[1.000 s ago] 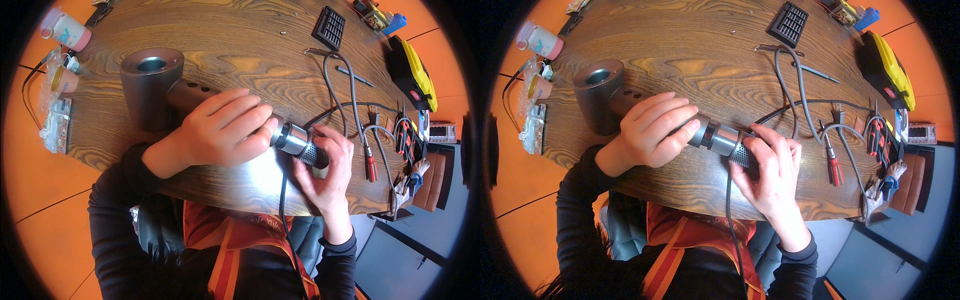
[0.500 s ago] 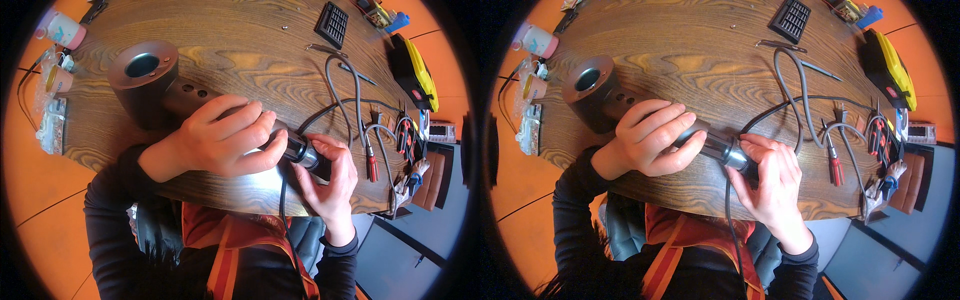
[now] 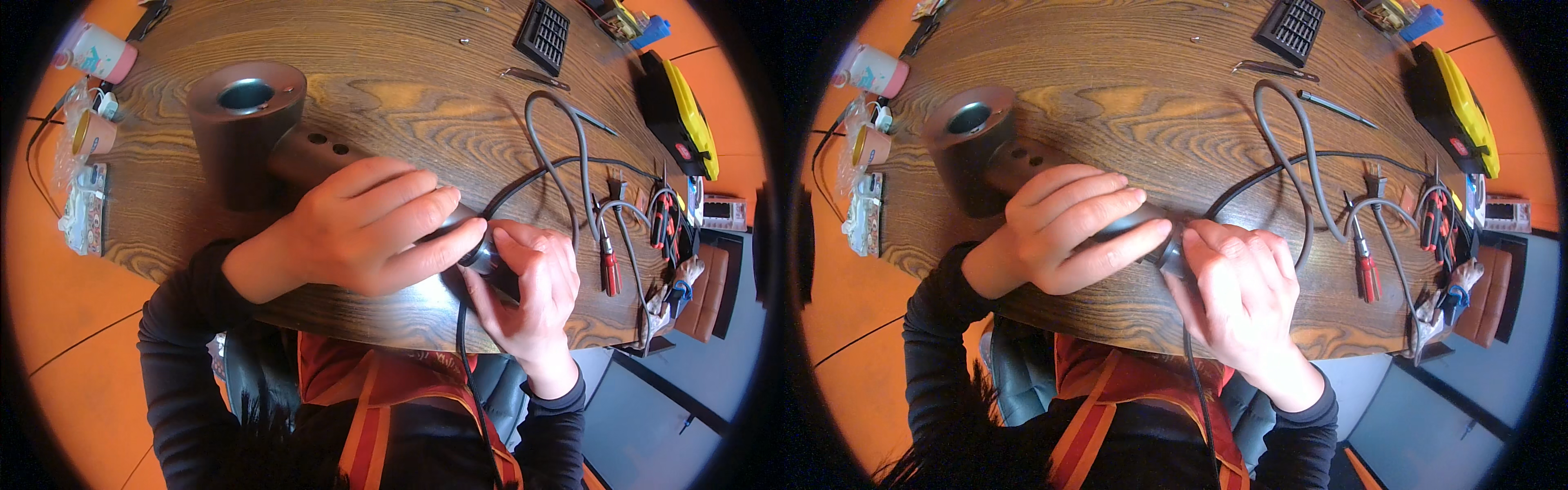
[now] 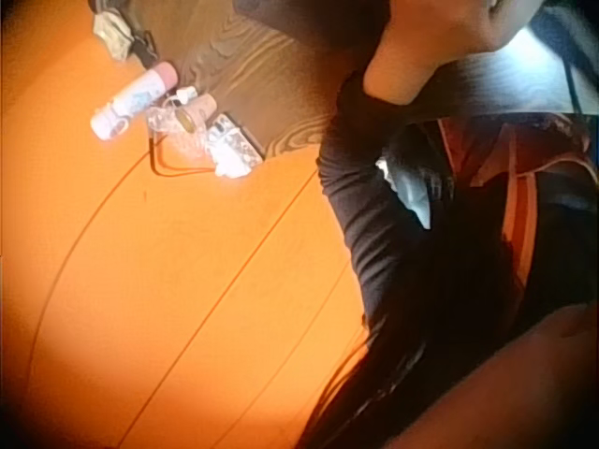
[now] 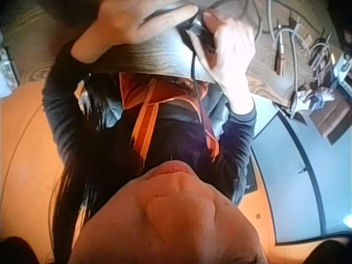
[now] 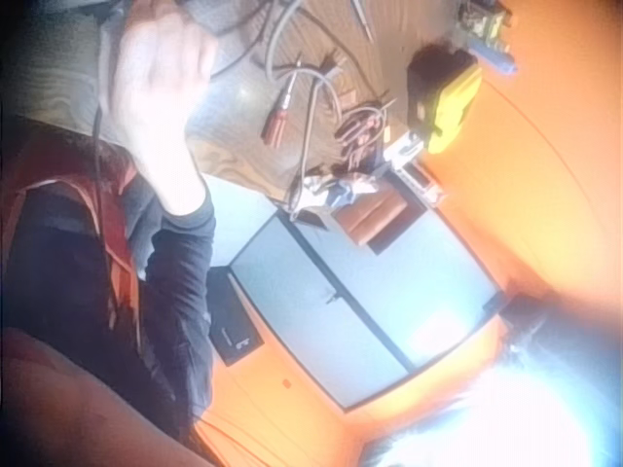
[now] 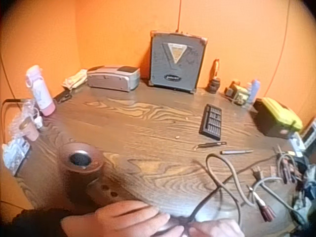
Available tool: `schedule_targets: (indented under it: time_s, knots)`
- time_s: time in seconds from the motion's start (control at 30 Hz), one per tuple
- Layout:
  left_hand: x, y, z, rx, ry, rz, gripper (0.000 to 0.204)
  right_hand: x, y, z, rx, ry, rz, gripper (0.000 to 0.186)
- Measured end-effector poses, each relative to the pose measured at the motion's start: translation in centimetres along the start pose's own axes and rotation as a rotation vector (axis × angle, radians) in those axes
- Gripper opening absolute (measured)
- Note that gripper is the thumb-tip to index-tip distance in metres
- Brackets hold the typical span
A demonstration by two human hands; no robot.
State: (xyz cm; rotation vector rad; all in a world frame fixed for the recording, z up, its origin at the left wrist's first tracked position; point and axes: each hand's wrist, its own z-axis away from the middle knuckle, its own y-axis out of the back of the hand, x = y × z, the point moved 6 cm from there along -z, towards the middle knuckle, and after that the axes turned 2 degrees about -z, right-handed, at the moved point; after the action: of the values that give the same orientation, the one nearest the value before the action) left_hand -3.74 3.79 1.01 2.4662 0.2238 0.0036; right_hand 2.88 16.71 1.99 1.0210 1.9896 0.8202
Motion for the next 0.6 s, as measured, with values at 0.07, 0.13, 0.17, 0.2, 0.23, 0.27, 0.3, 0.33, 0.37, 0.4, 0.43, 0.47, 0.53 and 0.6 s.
schedule_targets:
  time_s: [0.07,0.13,0.17,0.2,0.23,0.27,0.3,0.33,0.37,0.4,0.43,0.47,0.53,0.6]
  knots:
    - [-0.4,-0.1,-0.2,0.005,0.063,0.047,0.024,-0.1,0.0,-0.1,0.014,0.027,0.026,0.038]
    - [-0.7,-0.2,-0.3,0.009,0.09,0.1,0.022,-0.2,-0.1,-0.2,0.004,0.063,0.038,0.041]
    - [-0.7,-0.2,-0.4,0.014,0.094,0.12,0.021,-0.3,-0.1,-0.3,-0.001,0.078,0.037,0.043]
    - [-0.7,-0.2,-0.5,0.016,0.096,0.131,0.021,-0.5,-0.1,-0.3,0.005,0.121,0.074,0.043]
    - [-0.7,-0.2,-0.5,0.016,0.098,0.142,0.02,-0.7,-0.1,-0.3,0.017,0.16,0.104,0.043]
    - [-0.6,-0.1,-0.6,0.026,0.1,0.155,0.02,-0.9,0.0,-0.4,0.028,0.199,0.133,0.043]
    - [-0.4,-0.1,-0.7,0.036,0.104,0.168,0.02,-1.1,-0.1,-0.4,0.016,0.225,0.153,0.043]
    - [-0.3,-0.1,-0.7,0.042,0.104,0.179,0.02,-1.2,0.0,-0.5,0.004,0.25,0.174,0.044]
    - [-0.4,-0.1,-0.8,0.046,0.115,0.17,0.02,-1.4,0.0,-0.6,-0.008,0.284,0.195,0.044]
    - [-0.4,-0.1,-0.8,0.047,0.125,0.154,0.02,-1.2,0.1,-0.8,-0.022,0.28,0.186,0.044]
    - [-0.5,-0.1,-0.8,0.046,0.135,0.136,0.02,-1.0,0.2,-1.0,-0.033,0.279,0.177,0.045]
    - [-0.7,-0.2,-0.8,0.049,0.143,0.139,0.02,-0.8,0.2,-1.2,-0.046,0.276,0.173,0.045]
    - [-0.9,-0.4,-0.8,0.055,0.163,0.138,0.021,-0.2,0.1,-1.6,-0.047,0.228,0.11,0.045]
    - [-1.1,-0.9,-0.6,-0.058,0.174,0.127,0.036,0.5,0.0,-1.8,-0.037,0.168,0.109,0.035]
